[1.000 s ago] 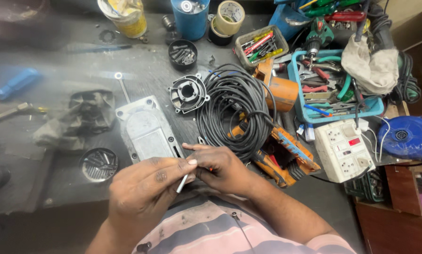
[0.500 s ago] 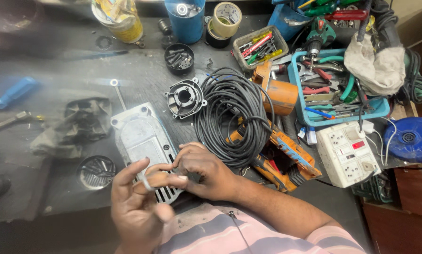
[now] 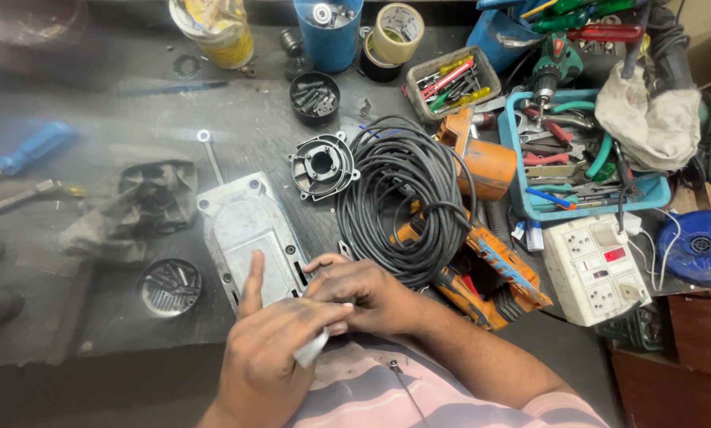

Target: The person works at a cluttered repair bench on a metal motor housing. They pick up a hex key set, use a long wrench and hex keys to loosen and tighten bolts on the housing, handle small screws from a tray, and reposition the housing while working on it by hand.

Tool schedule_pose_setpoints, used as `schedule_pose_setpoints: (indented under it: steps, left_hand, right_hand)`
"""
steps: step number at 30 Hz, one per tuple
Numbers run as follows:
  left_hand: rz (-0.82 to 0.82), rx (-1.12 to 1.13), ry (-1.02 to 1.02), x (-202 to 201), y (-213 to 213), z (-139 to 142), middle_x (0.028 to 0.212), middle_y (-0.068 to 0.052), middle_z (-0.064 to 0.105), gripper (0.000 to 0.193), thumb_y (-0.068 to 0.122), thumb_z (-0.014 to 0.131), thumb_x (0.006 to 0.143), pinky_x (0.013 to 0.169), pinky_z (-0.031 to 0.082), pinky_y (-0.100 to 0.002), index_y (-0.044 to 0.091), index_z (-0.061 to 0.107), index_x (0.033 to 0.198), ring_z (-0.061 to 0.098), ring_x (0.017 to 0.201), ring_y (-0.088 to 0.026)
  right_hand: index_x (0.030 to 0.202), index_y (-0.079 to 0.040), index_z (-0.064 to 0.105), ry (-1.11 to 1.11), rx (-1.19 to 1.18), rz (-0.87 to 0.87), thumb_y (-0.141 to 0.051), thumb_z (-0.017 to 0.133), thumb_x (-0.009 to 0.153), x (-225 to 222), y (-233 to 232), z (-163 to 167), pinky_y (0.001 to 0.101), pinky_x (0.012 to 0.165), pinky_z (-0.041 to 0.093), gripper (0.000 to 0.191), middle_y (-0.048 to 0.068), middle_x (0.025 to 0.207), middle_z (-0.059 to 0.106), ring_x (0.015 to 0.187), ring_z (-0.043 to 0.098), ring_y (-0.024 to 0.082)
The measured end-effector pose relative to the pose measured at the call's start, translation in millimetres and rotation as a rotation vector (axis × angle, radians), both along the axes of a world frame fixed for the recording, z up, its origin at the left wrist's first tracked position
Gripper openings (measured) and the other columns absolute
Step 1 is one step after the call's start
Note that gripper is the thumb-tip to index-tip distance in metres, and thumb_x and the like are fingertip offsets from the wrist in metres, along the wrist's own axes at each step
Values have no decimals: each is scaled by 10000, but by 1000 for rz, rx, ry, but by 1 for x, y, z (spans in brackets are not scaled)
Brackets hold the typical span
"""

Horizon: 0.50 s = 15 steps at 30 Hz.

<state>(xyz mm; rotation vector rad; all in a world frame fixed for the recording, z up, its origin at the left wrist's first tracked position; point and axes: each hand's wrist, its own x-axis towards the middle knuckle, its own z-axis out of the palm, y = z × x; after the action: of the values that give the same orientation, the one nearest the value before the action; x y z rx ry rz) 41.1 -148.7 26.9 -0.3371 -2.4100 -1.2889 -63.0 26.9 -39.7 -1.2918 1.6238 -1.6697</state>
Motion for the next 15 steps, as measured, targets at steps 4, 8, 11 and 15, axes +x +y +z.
schedule_pose_setpoints:
  steps: [4, 8, 11, 15]
  left_hand:
    - [-16, -90, 17, -3, -8, 4, 1062, -59, 802, 422, -3, 691, 845, 1184, 212, -601, 62, 671, 1261, 779, 931, -212]
    - [26, 47, -35, 0, -4, -3, 1114, -91, 775, 405, 43, 733, 834, 1092, 416, -509, 18, 673, 1234, 742, 988, -253]
    - [174, 180, 32, 2, 3, -10, 968, -27, 760, 283, 162, 859, 816, 1109, 527, -463, 101, 740, 1065, 752, 911, -178]
    - [171, 137, 48, 4, 3, -9, 899, 12, 757, 186, 136, 835, 823, 1151, 470, -513, 121, 749, 987, 760, 886, -132]
  right_hand:
    - [1050, -60, 722, 11, -20, -57, -47, 750, 931, 4, 0, -6, 510, 1239, 452, 123, 41, 1046, 750, 1024, 738, 214]
    - [1045, -42, 694, -16, -39, -133, -43, 760, 909, 9, -6, -9, 493, 1223, 472, 152, 44, 980, 718, 997, 720, 221]
    - [986, -55, 655, -28, -67, -125, -92, 801, 863, 10, -8, -7, 467, 1178, 479, 194, 43, 931, 687, 922, 693, 208]
    - [960, -52, 649, -22, 46, -166, -156, 816, 848, 7, -5, -2, 390, 893, 522, 226, 61, 952, 684, 930, 659, 217]
